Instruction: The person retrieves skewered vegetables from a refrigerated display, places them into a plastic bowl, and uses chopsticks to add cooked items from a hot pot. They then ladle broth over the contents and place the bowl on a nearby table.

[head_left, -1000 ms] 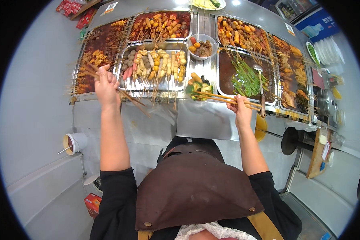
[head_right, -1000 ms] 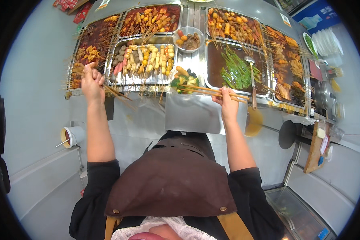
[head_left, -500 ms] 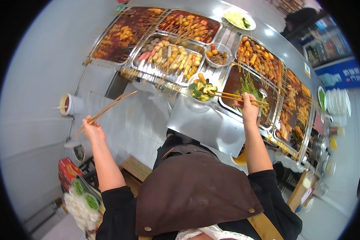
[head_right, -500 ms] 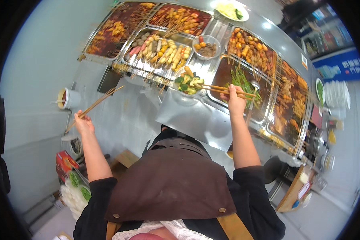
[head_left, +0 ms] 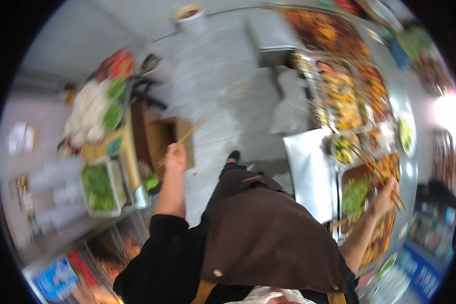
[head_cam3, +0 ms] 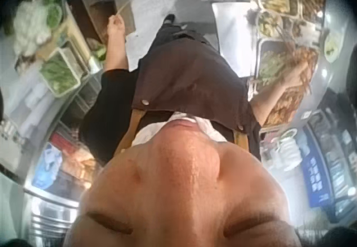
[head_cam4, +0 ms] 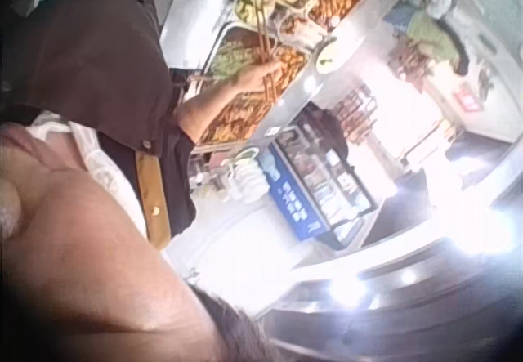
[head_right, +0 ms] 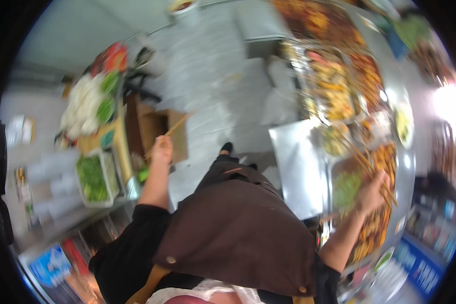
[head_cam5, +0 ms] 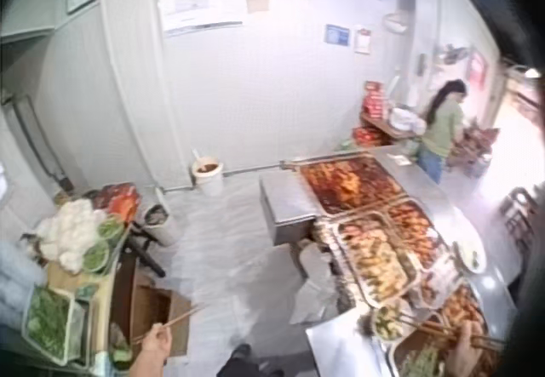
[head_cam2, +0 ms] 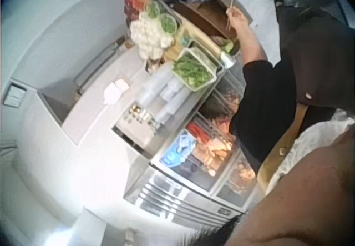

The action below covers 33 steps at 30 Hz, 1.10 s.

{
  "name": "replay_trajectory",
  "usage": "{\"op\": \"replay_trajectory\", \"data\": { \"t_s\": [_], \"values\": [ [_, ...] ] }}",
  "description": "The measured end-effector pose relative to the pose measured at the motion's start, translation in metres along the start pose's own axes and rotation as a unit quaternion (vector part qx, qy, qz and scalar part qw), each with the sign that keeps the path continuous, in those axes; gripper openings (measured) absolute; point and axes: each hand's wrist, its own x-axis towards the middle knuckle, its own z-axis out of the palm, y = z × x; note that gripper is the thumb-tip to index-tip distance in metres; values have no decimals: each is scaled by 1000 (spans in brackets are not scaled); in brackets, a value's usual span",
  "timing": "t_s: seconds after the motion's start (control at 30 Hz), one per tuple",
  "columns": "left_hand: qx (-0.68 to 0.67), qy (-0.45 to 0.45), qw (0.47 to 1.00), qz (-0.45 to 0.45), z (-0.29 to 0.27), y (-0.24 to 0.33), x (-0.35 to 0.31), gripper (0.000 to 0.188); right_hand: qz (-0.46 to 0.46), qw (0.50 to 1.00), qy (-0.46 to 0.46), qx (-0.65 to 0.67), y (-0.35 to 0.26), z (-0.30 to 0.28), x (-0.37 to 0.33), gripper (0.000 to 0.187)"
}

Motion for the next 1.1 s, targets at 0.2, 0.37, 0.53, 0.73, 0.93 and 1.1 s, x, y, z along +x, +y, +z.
{"op": "replay_trajectory", "data": {
  "t_s": [0.2,0.37,0.53,0.73,0.93,1.1],
  "values": [
    [-192,194,961,-33,-92,6,-21,20,158,975,-131,90,20,108,-47,28],
    [-266,146,953,28,-109,69,18,44,181,970,-156,49,17,164,-72,38],
    [150,174,967,-113,-99,75,66,59,143,958,-169,183,11,175,-79,25],
    [568,-6,788,-238,7,-4,89,27,224,947,-15,229,26,143,-142,29],
    [804,-212,505,-233,136,-105,109,19,204,912,227,273,35,50,-217,32],
    [841,-303,414,-171,228,-174,101,22,159,870,374,280,32,-26,-283,34]
  ]
}}
